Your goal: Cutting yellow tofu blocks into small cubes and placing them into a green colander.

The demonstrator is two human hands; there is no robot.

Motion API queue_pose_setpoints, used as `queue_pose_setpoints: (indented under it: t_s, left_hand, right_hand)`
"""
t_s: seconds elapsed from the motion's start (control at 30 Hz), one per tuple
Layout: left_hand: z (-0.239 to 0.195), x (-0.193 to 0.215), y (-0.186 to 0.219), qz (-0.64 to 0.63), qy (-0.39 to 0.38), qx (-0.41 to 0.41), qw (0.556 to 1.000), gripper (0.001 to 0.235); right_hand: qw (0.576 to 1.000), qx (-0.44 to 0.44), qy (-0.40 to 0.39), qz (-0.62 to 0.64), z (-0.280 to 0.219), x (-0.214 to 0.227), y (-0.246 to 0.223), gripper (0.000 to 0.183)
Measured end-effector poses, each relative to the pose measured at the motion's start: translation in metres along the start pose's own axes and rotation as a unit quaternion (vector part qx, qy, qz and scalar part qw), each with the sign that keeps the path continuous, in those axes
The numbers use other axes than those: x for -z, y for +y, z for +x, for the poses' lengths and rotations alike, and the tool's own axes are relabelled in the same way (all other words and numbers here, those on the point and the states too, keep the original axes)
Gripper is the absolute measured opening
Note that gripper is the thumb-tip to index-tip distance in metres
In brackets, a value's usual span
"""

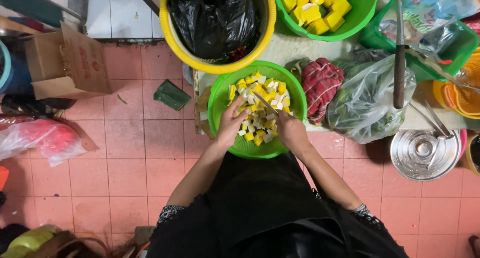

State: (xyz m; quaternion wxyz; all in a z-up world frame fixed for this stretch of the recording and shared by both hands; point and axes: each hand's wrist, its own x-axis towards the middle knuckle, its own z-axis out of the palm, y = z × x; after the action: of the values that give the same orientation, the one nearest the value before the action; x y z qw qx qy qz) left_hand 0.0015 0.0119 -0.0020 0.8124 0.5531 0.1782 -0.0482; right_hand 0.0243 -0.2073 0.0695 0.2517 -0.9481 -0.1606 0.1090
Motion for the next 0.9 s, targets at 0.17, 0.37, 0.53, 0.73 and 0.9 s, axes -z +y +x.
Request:
queue_pose_setpoints:
  t_s: [0.17, 0.37, 0.53, 0.73, 0.9]
  left_hand:
    - [0.026, -0.05, 0.049, 0.231, 0.015, -0.16, 0.959, 0.04]
    - [0.146, -0.131, 0.08, 0.379, -0.02, -0.338, 0.861, 0.037]
    - [0.289, -0.185, 0.07, 0.48, -0.016, -0.303, 0.823, 0.048]
    - [0.421, -0.212, 0.033, 0.68, 0.023, -0.284, 0.675, 0.066]
    - [0.483, -0.231, 0.003, 0.721, 0.087, -0.358, 0.587, 0.044]
  right_hand:
    - [0.988, -0.049, 0.086, 0.119, 0.032, 0.019, 0.04, 0.016]
    - [0.951, -0.139, 0.196, 0.193, 0.114, 0.088, 0.065, 0.021]
    - [0.939, -0.139, 0.245, 0.195, 0.174, 0.08, 0.13, 0.022]
    - [0.932, -0.167, 0.188, 0.261, 0.188, 0.092, 0.148, 0.024]
    - [0.876, -0.22, 0.11, 0.416, 0.191, 0.104, 0.155, 0.027]
